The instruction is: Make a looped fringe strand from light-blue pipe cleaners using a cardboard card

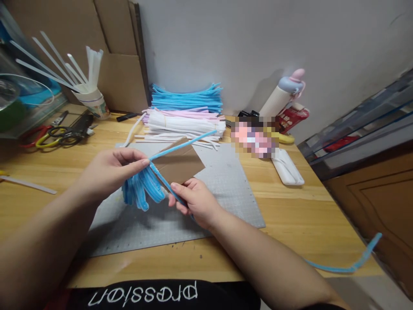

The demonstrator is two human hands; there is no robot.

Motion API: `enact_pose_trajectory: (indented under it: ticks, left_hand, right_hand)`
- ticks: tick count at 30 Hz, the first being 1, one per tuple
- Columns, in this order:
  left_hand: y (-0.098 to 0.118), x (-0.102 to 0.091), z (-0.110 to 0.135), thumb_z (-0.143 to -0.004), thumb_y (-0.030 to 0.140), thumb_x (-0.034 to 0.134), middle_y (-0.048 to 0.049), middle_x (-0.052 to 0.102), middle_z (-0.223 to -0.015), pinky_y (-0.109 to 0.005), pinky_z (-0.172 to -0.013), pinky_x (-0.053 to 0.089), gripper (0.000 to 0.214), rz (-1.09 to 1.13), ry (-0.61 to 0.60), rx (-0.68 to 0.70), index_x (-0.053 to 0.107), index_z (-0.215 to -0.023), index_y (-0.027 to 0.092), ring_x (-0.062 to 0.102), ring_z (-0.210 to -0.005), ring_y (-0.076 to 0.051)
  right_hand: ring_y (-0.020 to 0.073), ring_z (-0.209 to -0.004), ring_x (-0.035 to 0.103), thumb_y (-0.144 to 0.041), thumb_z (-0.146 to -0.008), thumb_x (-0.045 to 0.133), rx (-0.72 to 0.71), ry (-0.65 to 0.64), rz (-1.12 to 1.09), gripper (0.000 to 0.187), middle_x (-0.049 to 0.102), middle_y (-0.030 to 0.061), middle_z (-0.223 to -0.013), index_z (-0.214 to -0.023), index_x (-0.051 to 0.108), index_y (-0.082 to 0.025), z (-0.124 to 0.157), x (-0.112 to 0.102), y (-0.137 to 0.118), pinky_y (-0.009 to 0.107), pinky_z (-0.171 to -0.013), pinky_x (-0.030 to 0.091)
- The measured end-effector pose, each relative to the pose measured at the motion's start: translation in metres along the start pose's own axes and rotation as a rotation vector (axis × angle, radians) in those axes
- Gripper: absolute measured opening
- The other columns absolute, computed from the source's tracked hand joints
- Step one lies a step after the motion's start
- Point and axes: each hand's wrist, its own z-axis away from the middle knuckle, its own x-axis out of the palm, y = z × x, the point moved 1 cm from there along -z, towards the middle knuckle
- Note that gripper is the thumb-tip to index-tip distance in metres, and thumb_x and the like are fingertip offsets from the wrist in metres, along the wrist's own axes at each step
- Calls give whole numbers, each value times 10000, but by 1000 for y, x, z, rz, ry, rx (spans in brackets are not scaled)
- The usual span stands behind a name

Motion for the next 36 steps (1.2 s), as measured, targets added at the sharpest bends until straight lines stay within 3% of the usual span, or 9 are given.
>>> enact_pose_trajectory:
  ticks: [5,9,14,18,24,30,33,36]
  left_hand:
    - [2,2,2,-714,441,669,-16,635,-624,-197,-455,387,307,-92,35,13,676,-769,140,526,-503,-110]
    - [1,4,3,-718,437,663,-17,636,-629,-202,-461,390,299,-109,74,1,674,-765,141,530,-509,-114]
    - [0,2,1,-714,438,667,-9,646,-635,-206,-469,411,288,-103,96,21,677,-752,153,544,-518,-120]
    - [2,1,1,-700,408,677,0,654,-626,-198,-471,418,244,-86,112,23,677,-723,165,550,-524,-117]
    - [2,0,-1,-674,387,692,-4,655,-619,-196,-467,417,231,-40,113,-1,677,-701,158,552,-513,-115]
    - [1,-4,-2,-677,416,697,-4,639,-609,-195,-482,430,267,15,16,-12,667,-714,154,544,-513,-111]
    - [5,-8,0,-692,422,680,-10,641,-618,-205,-482,431,266,-21,-58,-1,673,-726,158,551,-522,-121]
    - [10,-10,5,-728,423,644,-25,655,-661,-235,-524,452,258,-120,-185,69,683,-744,169,578,-581,-147]
  right_hand:
    - [15,-366,131,-454,-825,571,196,-23,-59,482,240,-107,-406,-493,368,-170,2,2,-3,188,-377,62]
    - [18,-375,114,-452,-799,609,244,-15,-84,435,268,-113,-416,-558,369,-181,2,3,-5,180,-371,44]
    - [24,-351,172,-443,-789,637,175,19,-50,293,397,-107,-459,-805,544,-166,2,4,-1,174,-345,89]
    - [31,-355,254,-445,-769,659,93,68,42,303,423,-96,-463,-791,562,-158,2,4,1,176,-339,161]
    - [40,-379,290,-493,-766,636,19,24,136,365,431,-87,-482,-858,588,-143,3,4,0,192,-361,180]
    - [48,-423,333,-419,-842,546,-22,-100,283,273,484,-55,-560,-800,607,-156,4,0,-1,202,-415,247]
    - [94,-580,499,-340,-861,516,-65,-127,454,262,566,-12,-628,-682,610,-174,9,-1,-3,233,-585,405]
    - [146,-787,592,-254,-802,602,-94,-180,574,130,660,16,-779,-702,654,-189,10,-2,-5,276,-761,455]
